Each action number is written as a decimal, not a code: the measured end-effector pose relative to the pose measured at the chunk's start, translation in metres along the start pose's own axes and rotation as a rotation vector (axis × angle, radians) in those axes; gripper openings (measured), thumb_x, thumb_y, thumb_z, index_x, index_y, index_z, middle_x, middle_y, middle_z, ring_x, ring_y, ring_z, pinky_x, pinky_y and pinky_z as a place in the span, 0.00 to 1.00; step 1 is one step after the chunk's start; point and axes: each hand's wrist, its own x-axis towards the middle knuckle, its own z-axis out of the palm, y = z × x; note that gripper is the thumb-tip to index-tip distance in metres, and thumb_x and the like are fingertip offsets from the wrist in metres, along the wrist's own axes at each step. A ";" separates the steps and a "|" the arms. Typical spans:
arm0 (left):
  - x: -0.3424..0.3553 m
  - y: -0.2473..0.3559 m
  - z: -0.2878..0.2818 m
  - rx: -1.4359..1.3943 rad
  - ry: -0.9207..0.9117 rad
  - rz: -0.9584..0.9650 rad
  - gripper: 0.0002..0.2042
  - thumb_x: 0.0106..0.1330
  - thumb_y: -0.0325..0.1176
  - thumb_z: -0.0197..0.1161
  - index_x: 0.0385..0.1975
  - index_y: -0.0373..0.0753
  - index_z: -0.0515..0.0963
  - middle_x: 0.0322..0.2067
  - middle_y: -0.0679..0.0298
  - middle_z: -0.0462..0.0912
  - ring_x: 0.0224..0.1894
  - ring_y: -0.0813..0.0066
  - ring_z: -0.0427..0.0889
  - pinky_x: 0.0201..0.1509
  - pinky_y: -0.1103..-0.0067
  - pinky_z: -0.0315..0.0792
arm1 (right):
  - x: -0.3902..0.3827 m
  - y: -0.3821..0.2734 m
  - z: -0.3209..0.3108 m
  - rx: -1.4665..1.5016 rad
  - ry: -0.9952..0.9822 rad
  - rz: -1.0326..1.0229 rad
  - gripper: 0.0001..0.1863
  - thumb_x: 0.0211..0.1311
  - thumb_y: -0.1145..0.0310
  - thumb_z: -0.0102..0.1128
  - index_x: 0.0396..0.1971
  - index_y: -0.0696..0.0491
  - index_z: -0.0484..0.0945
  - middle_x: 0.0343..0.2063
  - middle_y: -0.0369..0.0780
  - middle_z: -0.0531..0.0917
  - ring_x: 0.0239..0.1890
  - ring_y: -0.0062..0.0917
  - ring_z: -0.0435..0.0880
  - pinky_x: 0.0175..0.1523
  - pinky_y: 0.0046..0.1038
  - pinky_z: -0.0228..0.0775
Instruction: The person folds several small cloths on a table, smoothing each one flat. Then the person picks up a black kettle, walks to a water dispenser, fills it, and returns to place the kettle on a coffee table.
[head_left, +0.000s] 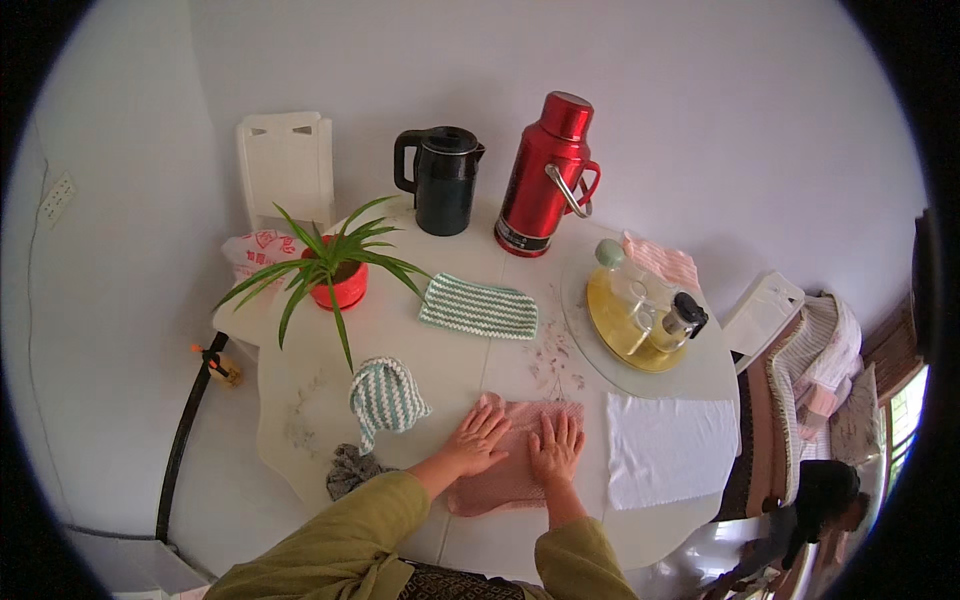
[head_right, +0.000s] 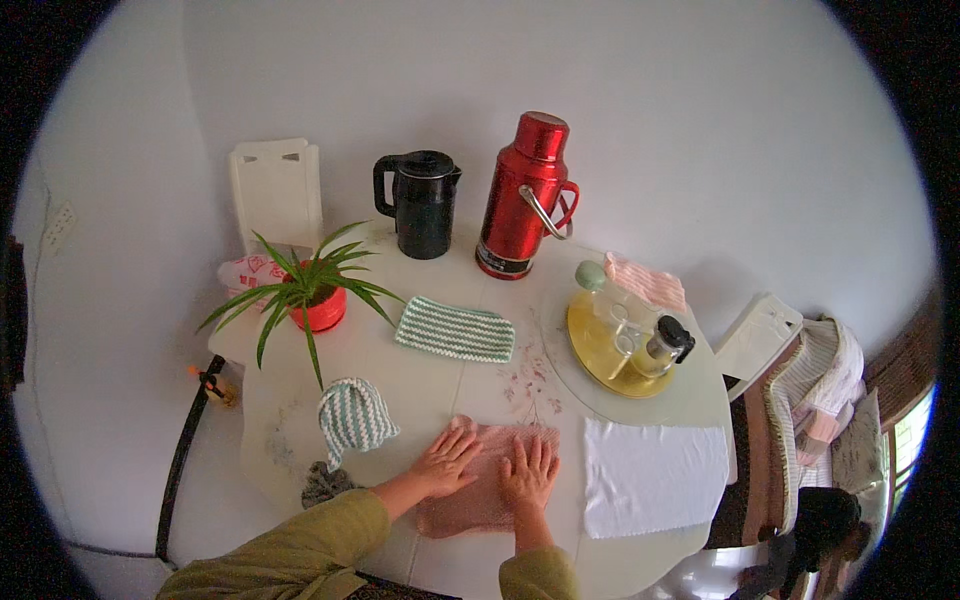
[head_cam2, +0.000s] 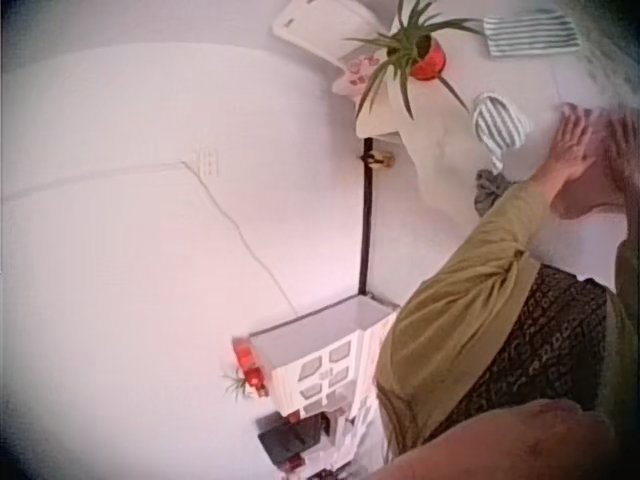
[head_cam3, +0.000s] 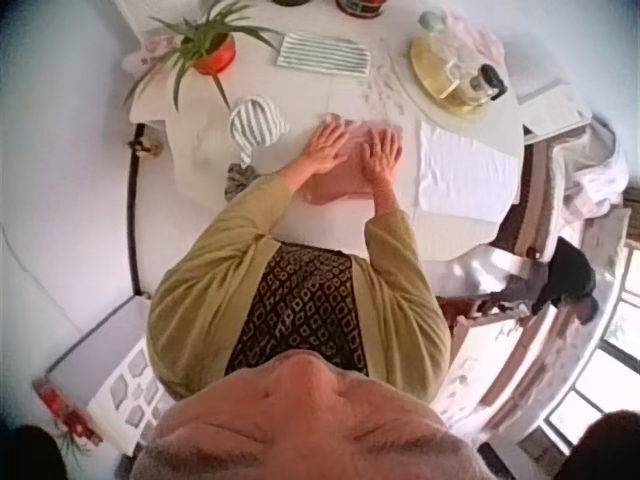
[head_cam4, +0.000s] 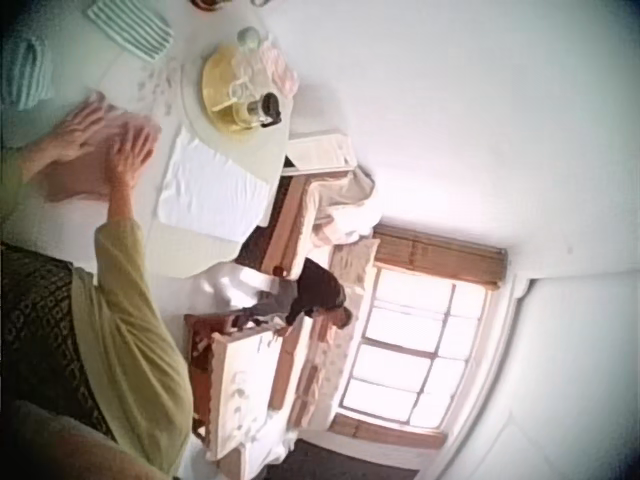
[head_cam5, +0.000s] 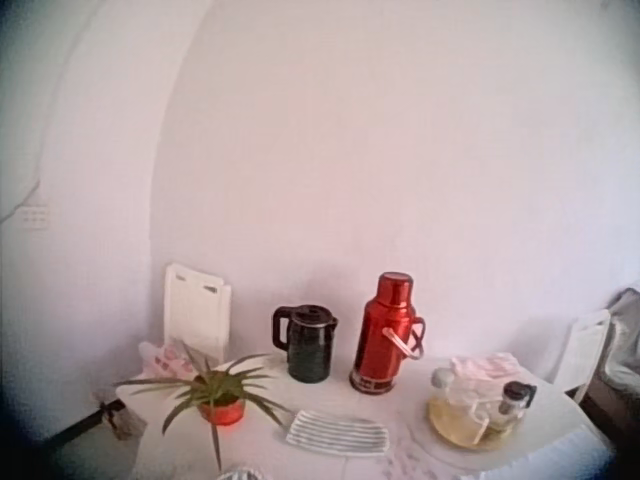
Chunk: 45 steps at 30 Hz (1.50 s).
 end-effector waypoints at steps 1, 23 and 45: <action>0.001 -0.003 -0.002 -0.034 0.000 0.045 0.29 0.59 0.48 0.47 0.58 0.43 0.52 0.59 0.58 0.50 0.63 0.60 0.42 0.64 0.66 0.35 | 0.006 0.002 -0.002 0.004 -0.029 -0.004 0.25 0.55 0.49 0.39 0.54 0.38 0.60 0.59 0.38 0.54 0.62 0.32 0.45 0.63 0.41 0.29; -0.191 -0.117 -0.117 -1.152 0.023 -0.473 0.11 0.61 0.39 0.50 0.28 0.37 0.70 0.20 0.59 0.72 0.23 0.68 0.71 0.29 0.77 0.64 | -0.116 -0.226 -0.012 1.182 -0.598 0.068 0.24 0.54 0.63 0.54 0.50 0.55 0.62 0.38 0.48 0.76 0.38 0.31 0.76 0.42 0.29 0.67; -0.093 -0.147 -0.092 -0.796 0.281 -0.005 0.24 0.46 0.31 0.61 0.45 0.36 0.62 0.39 0.52 0.70 0.44 0.53 0.69 0.47 0.72 0.64 | 0.001 -0.277 -0.045 0.485 0.095 -0.044 0.19 0.46 0.59 0.54 0.39 0.52 0.69 0.41 0.46 0.72 0.42 0.42 0.70 0.43 0.36 0.65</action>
